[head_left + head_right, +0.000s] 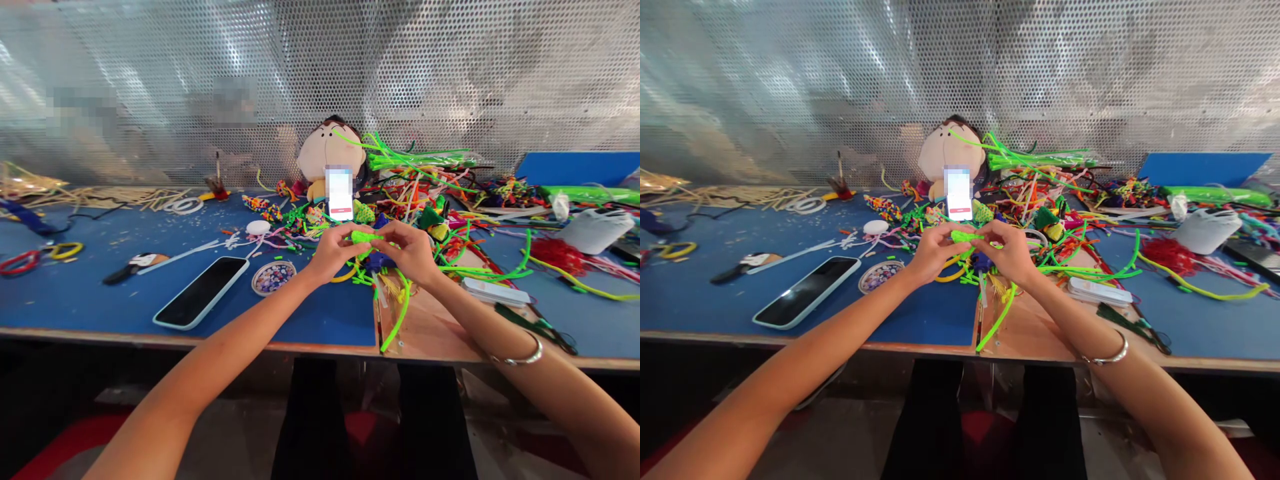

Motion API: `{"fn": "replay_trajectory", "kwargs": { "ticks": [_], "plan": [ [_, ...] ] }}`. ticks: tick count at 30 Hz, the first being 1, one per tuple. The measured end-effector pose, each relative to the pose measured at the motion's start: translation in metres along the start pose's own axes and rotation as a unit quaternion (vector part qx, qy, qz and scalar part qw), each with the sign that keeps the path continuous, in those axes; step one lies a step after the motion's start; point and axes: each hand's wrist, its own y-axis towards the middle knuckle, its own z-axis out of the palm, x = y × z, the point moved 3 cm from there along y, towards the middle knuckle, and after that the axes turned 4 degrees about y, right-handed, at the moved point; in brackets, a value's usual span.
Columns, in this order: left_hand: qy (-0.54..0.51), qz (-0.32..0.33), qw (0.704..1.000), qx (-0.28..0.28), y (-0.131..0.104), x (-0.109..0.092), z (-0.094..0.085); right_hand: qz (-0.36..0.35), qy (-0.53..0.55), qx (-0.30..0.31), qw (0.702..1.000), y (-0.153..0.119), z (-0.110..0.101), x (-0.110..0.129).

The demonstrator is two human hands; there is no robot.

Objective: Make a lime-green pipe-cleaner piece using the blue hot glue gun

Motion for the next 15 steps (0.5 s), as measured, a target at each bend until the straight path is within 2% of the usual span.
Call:
{"fn": "replay_trajectory", "kwargs": {
  "ticks": [15],
  "plan": [
    [-0.058, -0.029, 0.998, -0.016, 0.0004, 0.0010, 0.0011, -0.044, -0.067, 0.015, 0.997, -0.0014, -0.0016, 0.0026]
  ]
}}
